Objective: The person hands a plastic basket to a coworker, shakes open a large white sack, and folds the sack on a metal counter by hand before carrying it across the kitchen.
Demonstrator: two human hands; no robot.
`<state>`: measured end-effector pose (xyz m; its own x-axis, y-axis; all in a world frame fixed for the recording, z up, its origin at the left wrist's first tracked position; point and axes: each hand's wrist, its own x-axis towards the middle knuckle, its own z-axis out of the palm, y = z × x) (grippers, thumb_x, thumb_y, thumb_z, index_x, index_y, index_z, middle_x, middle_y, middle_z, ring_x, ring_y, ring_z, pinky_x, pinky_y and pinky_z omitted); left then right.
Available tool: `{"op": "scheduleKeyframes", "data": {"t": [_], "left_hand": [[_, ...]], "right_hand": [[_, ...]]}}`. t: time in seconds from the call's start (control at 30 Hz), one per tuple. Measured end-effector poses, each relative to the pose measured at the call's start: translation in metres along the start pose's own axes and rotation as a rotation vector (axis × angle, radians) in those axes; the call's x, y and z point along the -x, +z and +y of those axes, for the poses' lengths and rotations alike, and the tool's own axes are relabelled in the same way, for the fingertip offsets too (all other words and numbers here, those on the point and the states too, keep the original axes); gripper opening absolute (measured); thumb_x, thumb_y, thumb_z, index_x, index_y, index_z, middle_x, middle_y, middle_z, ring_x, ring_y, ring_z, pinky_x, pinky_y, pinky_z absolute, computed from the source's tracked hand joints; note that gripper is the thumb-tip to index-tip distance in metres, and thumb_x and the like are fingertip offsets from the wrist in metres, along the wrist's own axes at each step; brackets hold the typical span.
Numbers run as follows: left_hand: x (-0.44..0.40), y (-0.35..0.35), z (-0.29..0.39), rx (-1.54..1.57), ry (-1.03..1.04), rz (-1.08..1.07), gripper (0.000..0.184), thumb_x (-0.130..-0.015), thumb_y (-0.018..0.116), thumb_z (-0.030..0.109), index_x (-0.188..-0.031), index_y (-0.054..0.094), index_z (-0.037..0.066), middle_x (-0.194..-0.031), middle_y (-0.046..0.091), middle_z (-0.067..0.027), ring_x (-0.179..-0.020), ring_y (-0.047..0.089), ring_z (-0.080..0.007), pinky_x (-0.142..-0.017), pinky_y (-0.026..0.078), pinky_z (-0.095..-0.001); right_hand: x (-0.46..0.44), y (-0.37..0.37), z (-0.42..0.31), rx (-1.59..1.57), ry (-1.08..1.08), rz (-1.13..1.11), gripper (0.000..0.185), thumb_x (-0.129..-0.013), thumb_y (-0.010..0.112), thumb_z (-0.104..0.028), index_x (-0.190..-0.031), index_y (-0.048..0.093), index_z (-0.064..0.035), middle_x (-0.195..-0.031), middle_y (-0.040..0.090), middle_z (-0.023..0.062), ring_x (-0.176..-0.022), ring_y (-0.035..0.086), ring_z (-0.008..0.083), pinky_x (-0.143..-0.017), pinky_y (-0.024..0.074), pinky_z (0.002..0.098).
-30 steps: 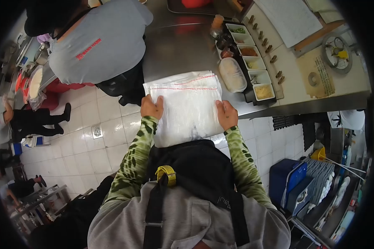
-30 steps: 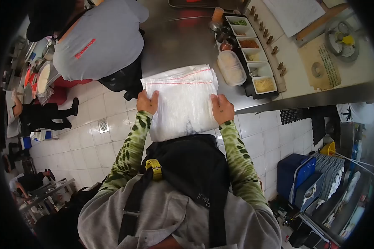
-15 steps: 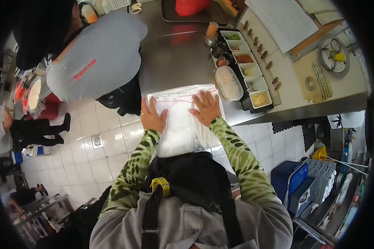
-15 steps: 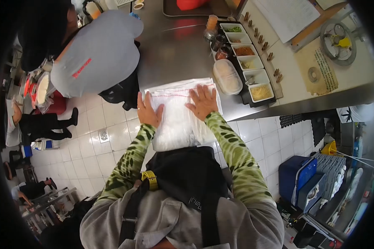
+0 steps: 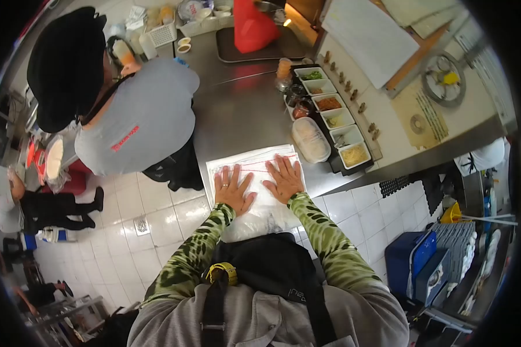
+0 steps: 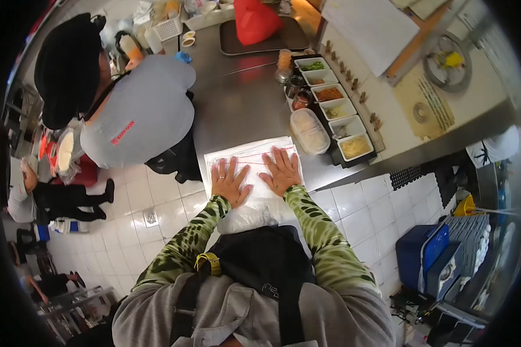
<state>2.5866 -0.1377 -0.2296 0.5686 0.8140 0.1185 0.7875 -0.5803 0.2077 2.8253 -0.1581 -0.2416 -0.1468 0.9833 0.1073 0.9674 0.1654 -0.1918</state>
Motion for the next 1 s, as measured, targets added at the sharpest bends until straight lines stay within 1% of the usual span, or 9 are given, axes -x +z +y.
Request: {"op": "scheduleKeyframes", "data": {"t": [0.1, 0.13, 0.23, 0.3, 0.37, 0.63, 0.83, 0.93, 1.0], "left_hand": [[0.000, 0.002, 0.001, -0.013, -0.010, -0.031, 0.067, -0.094, 0.046, 0.058, -0.152, 0.040, 0.025, -0.162, 0.020, -0.0202, -0.147, 0.013, -0.0508, -0.116, 0.008, -0.0660], [0.000, 0.003, 0.001, -0.033, -0.019, -0.076, 0.069, -0.094, 0.044, 0.061, -0.153, 0.038, 0.026, -0.163, 0.018, -0.0197, -0.148, 0.011, -0.0498, -0.116, 0.006, -0.0651], [0.000, 0.010, -0.002, -0.067, -0.020, -0.098, 0.068, -0.095, 0.040, 0.062, -0.153, 0.037, 0.027, -0.164, 0.015, -0.0188, -0.149, 0.009, -0.0481, -0.117, 0.003, -0.0641], [0.001, 0.009, -0.002, -0.060, -0.027, -0.119, 0.068, -0.095, 0.040, 0.062, -0.154, 0.035, 0.028, -0.164, 0.015, -0.0185, -0.149, 0.007, -0.0477, -0.117, 0.000, -0.0631], [0.001, 0.011, -0.003, -0.056, -0.012, -0.090, 0.067, -0.096, 0.040, 0.061, -0.154, 0.036, 0.027, -0.164, 0.015, -0.0184, -0.149, 0.007, -0.0479, -0.117, 0.000, -0.0633], [0.007, 0.010, -0.012, -0.051, 0.065, -0.072, 0.067, -0.094, 0.043, 0.062, -0.153, 0.037, 0.030, -0.164, 0.014, -0.0163, -0.149, 0.008, -0.0476, -0.117, 0.003, -0.0634], [0.005, -0.001, -0.014, -0.047, 0.082, -0.153, 0.067, -0.094, 0.043, 0.064, -0.152, 0.039, 0.030, -0.164, 0.015, -0.0148, -0.149, 0.009, -0.0456, -0.118, 0.006, -0.0620], [0.004, -0.005, -0.016, -0.019, 0.084, -0.170, 0.067, -0.093, 0.045, 0.064, -0.151, 0.040, 0.032, -0.164, 0.016, -0.0153, -0.149, 0.010, -0.0453, -0.118, 0.007, -0.0619], [0.008, -0.008, -0.019, 0.016, 0.128, -0.113, 0.062, -0.095, 0.049, 0.055, -0.149, 0.044, 0.026, -0.162, 0.021, -0.0169, -0.149, 0.013, -0.0437, -0.119, 0.009, -0.0589]], "right_hand": [[-0.001, -0.003, 0.008, -0.120, 0.017, -0.059, 0.066, -0.097, 0.044, -0.057, -0.150, 0.041, -0.0176, -0.160, 0.026, 0.0149, -0.150, 0.019, 0.0336, -0.119, 0.0081, 0.0585], [-0.001, -0.009, 0.013, -0.202, 0.014, -0.070, 0.057, -0.098, 0.048, -0.040, -0.149, 0.042, -0.0152, -0.158, 0.030, 0.0161, -0.147, 0.026, 0.0338, -0.119, 0.0144, 0.0560], [0.022, -0.011, 0.054, -0.395, -0.058, 0.102, 0.058, -0.092, 0.051, -0.016, -0.149, 0.042, -0.0142, -0.155, 0.034, 0.0175, -0.141, 0.035, 0.0349, -0.117, 0.0214, 0.0538], [0.061, -0.042, 0.070, -0.168, -0.055, 0.109, 0.069, -0.082, 0.049, 0.000, -0.149, 0.041, -0.0135, -0.153, 0.037, 0.0186, -0.137, 0.040, 0.0355, -0.114, 0.0275, 0.0525], [0.095, -0.056, 0.083, 0.117, -0.117, 0.012, 0.073, -0.079, 0.053, 0.002, -0.149, 0.040, -0.0110, -0.153, 0.036, 0.0176, -0.136, 0.042, 0.0348, -0.114, 0.0301, 0.0506], [0.116, -0.033, 0.075, 0.134, -0.371, 0.070, 0.063, -0.090, 0.052, -0.008, -0.150, 0.037, -0.0176, -0.156, 0.027, 0.0254, -0.142, 0.033, 0.0410, -0.116, 0.0266, 0.0566], [0.103, -0.039, 0.079, 0.270, -0.511, 0.016, 0.062, -0.091, 0.053, -0.014, -0.150, 0.038, -0.0269, -0.157, 0.030, 0.0161, -0.144, 0.032, 0.0361, -0.119, 0.0211, 0.0545], [0.096, -0.047, 0.071, 0.307, -0.662, 0.074, 0.060, -0.091, 0.054, -0.014, -0.149, 0.040, -0.0257, -0.157, 0.034, 0.0085, -0.146, 0.030, 0.0323, -0.120, 0.0197, 0.0538], [0.091, -0.052, 0.066, 0.247, -0.710, -0.063, 0.059, -0.090, 0.055, -0.010, -0.146, 0.044, -0.0240, -0.156, 0.036, 0.0071, -0.146, 0.031, 0.0304, -0.120, 0.0208, 0.0537]]}}
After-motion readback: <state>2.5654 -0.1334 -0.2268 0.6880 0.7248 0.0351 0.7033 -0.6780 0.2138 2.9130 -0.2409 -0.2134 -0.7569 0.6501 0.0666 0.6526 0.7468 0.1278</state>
